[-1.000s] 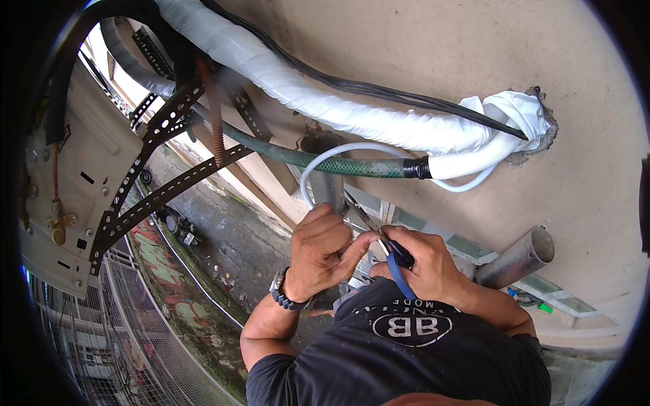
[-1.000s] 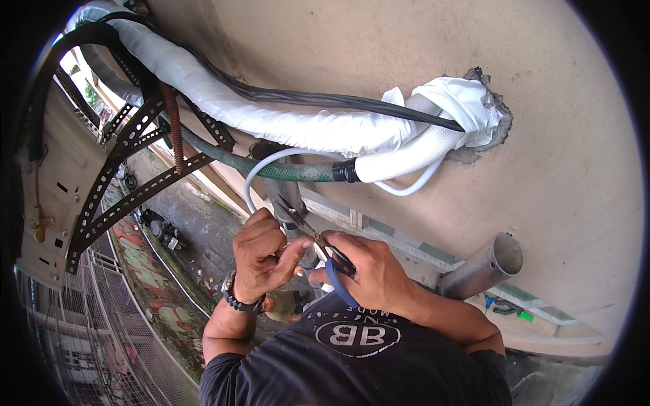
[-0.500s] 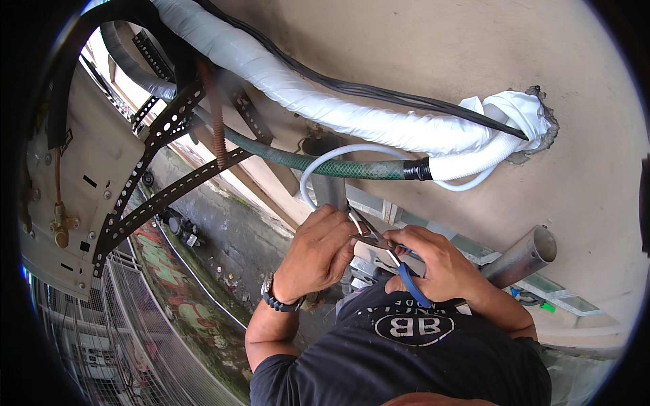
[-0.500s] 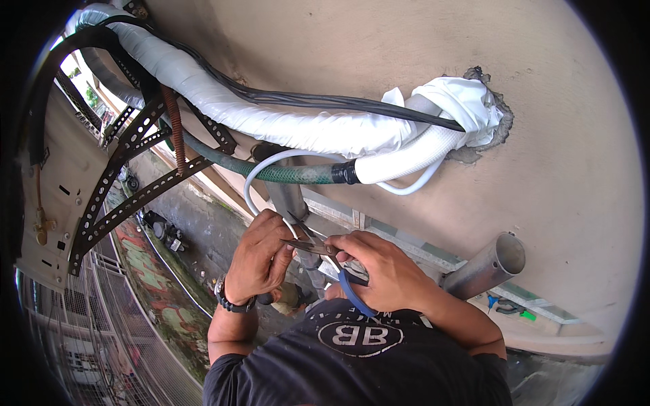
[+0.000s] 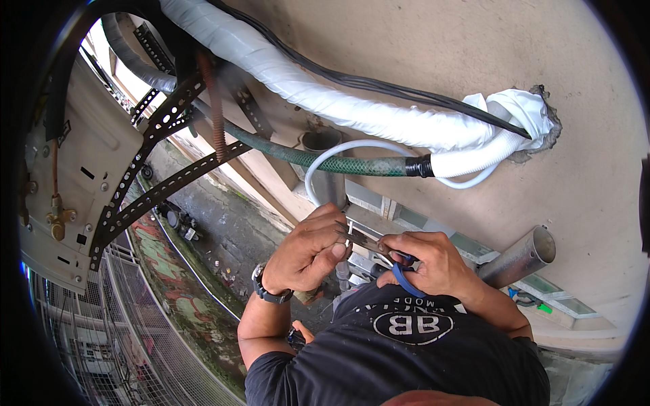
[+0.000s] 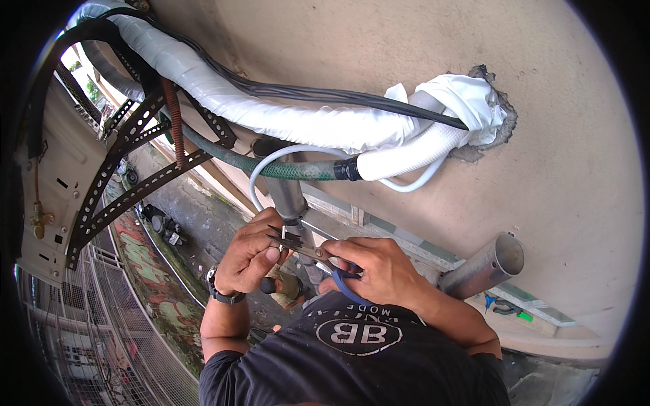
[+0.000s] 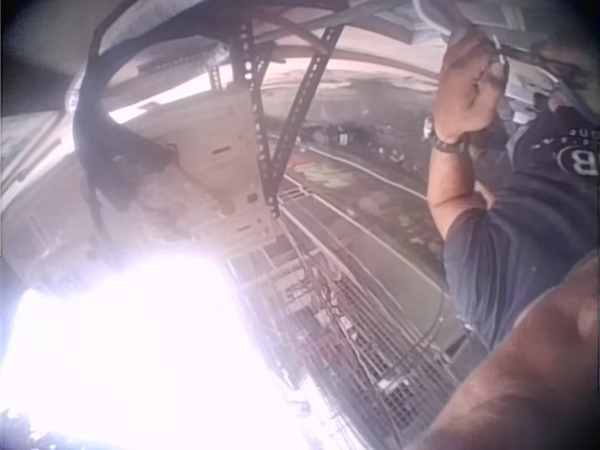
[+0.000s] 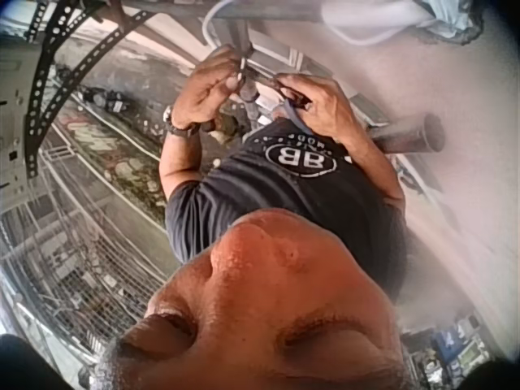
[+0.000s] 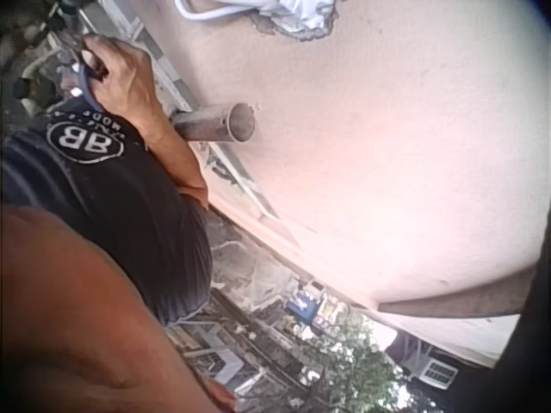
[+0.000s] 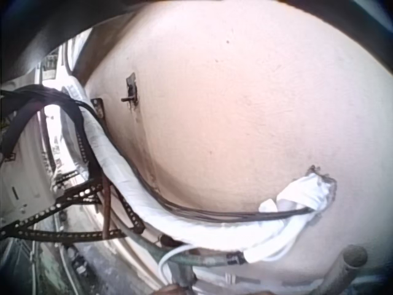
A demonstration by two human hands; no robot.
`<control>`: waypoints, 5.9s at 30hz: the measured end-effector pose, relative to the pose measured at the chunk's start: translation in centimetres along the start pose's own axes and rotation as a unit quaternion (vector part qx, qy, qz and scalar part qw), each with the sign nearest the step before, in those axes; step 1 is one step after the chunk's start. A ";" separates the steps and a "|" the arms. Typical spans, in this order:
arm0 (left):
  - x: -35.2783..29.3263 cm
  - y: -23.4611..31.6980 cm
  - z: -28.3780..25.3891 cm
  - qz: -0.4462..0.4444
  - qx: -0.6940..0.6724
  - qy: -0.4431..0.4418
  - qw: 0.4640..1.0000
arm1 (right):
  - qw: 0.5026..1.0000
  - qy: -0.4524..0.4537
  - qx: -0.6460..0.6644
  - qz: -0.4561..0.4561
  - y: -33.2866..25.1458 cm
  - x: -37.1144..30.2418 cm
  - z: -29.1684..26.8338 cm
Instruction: The person works on the exterior electrical and copper piping of an air conditioning unit, using a utility knife to strip insulation, cutting a wire with shears, and manipulating wires and tubing by hand while positioned on a ladder.
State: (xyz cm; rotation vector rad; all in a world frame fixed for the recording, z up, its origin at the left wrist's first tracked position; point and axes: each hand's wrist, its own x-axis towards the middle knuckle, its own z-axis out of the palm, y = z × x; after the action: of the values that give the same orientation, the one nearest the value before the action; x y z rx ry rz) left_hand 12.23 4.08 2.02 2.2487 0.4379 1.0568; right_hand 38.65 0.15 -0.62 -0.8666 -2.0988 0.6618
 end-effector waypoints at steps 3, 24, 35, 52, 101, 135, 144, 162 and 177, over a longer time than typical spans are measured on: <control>0.8 1.6 1.5 -0.033 0.141 0.062 0.988 | 0.999 0.053 0.002 0.001 -0.1 -0.1 0.7; 0.5 -0.2 2.5 -0.040 0.146 0.146 0.978 | 0.999 -0.018 0.031 0.020 -0.4 0.4 0.0; 0.3 -0.5 3.6 -0.025 0.201 0.219 0.954 | 0.999 0.038 0.001 0.031 -0.7 0.4 0.9; 0.1 -1.0 2.6 -0.042 0.146 0.214 0.965 | 0.989 -0.014 0.047 0.140 0.2 -1.4 0.0; 0.9 -4.2 -16.8 -0.194 -0.049 0.289 0.936 | 0.963 0.177 -0.196 0.050 -12.5 -3.8 -10.8; 2.5 -10.1 -12.8 0.040 -0.493 0.256 0.830 | 0.920 -0.153 0.288 0.218 -8.2 15.5 2.3; 2.3 -10.5 -13.2 0.039 -0.428 0.262 0.864 | 0.935 -0.114 0.255 0.219 -6.8 16.2 4.3; 2.2 -10.0 -13.7 0.054 -0.398 0.268 0.876 | 0.920 -0.028 0.319 0.226 -5.1 14.7 6.4; 2.3 -10.0 -14.0 0.028 -0.327 0.270 0.905 | 0.948 -0.095 0.202 0.227 -3.5 16.8 7.2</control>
State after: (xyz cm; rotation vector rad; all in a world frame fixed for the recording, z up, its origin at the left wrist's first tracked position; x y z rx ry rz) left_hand 2.44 18.22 3.81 1.3706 0.1887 1.5808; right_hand 23.54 9.32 5.08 -1.0854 -1.8275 1.4113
